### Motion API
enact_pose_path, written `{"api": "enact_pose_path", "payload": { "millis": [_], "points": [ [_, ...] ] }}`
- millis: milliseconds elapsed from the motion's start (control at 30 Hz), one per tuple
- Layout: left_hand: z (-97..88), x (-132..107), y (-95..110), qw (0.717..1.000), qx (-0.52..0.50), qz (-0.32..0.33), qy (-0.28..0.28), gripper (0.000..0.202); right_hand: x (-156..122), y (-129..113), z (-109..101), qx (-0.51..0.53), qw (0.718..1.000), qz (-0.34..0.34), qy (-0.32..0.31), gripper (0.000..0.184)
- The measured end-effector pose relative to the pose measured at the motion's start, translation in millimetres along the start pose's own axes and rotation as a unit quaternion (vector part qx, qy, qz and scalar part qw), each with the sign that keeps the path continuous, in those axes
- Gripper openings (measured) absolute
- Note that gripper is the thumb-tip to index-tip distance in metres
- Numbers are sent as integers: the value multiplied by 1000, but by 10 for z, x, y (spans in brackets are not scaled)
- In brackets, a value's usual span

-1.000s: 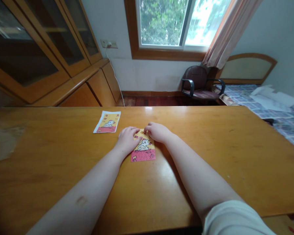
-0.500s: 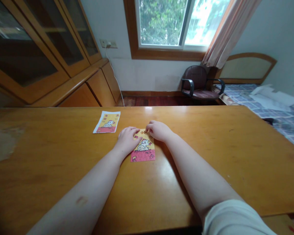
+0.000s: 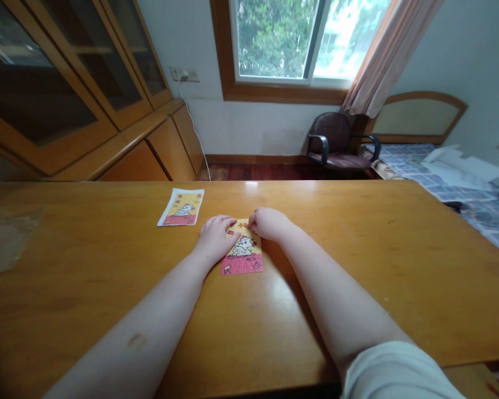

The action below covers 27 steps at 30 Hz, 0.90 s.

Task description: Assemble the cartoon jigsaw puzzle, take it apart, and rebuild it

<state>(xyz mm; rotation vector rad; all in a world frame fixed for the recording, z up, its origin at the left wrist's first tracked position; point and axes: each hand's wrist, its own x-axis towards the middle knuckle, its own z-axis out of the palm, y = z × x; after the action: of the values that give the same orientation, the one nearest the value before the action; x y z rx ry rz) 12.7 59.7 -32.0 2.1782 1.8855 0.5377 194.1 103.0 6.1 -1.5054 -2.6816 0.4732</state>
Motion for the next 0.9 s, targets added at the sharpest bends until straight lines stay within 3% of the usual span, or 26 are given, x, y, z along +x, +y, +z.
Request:
{"api": "enact_pose_path", "payload": {
  "millis": [133,267,400,667,900],
  "points": [
    [-16,-2,3,1000,-3,-4,-1,40,3,40,-33,31,999,-2,9,24],
    [-16,1,0,1000,-6,-2,2,39,-20,136,-133,4,995,89,42,20],
    [-6,1,1,1000,-9,0,2,39,-62,173,-223,-33,987,157,-24,19],
    [-11,6,3,1000,-8,-6,-1,40,-32,135,-168,-36,983,158,-92,20],
    [-18,-1,1,1000,-6,-7,-4,39,-69,112,-167,-15,987,139,-81,18]
  ]
}}
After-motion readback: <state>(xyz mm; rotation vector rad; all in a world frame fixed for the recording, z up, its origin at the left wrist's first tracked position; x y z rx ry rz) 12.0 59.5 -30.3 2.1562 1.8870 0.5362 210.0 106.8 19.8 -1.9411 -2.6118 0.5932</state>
